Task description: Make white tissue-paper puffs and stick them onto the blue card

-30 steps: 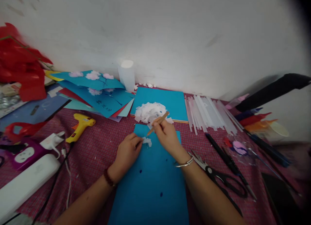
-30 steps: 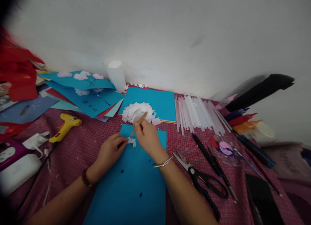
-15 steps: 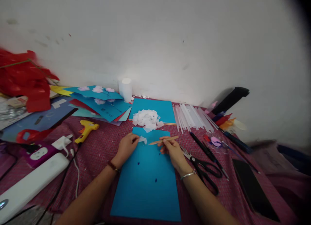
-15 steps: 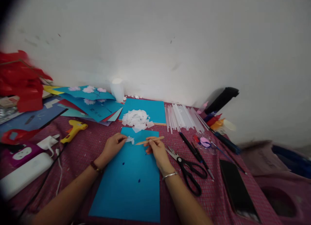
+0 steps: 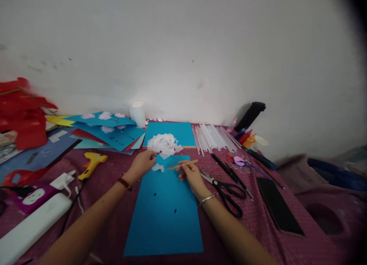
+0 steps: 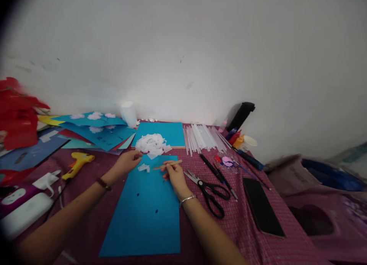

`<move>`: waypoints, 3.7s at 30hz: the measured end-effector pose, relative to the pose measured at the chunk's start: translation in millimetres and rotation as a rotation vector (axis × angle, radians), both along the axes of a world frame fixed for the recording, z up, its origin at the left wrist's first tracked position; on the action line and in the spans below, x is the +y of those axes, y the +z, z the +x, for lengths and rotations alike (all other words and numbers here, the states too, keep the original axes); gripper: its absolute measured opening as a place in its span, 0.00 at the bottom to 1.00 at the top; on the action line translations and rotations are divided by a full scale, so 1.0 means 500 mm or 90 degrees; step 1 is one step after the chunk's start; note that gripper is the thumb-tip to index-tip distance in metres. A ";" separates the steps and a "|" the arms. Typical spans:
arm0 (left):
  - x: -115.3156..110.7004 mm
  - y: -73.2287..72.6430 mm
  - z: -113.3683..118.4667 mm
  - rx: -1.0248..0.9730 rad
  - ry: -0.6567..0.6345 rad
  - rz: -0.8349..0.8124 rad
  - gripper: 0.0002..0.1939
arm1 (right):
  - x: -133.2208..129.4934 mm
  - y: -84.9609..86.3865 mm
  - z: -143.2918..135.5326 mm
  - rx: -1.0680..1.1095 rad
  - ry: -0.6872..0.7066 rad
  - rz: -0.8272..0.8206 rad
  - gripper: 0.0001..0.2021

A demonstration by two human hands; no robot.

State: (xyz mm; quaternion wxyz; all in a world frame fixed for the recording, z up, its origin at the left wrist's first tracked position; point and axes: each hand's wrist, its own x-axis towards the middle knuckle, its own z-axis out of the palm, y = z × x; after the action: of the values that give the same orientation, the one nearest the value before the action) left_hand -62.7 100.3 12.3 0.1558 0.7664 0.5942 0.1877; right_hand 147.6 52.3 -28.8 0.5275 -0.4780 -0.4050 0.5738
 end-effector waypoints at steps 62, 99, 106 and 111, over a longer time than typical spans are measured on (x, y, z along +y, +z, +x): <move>-0.096 -0.049 -0.071 -0.278 0.106 0.023 0.06 | -0.007 -0.022 -0.014 -0.181 0.044 0.157 0.11; -0.082 -0.069 -0.086 -0.346 0.116 -0.131 0.09 | -0.015 -0.025 -0.019 -0.267 0.054 0.183 0.12; -0.098 -0.013 -0.083 -0.439 0.105 -0.204 0.12 | -0.009 -0.025 -0.018 -0.218 0.047 0.161 0.12; -0.118 0.026 -0.007 -0.434 0.021 -0.273 0.08 | -0.008 -0.019 -0.008 -0.149 0.032 0.137 0.12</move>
State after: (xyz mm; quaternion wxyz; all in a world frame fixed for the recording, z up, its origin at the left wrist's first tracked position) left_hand -66.0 41.2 25.3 0.4973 0.6009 0.5460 0.3058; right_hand 143.7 48.3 -38.4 0.5104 -0.4721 -0.5344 0.4807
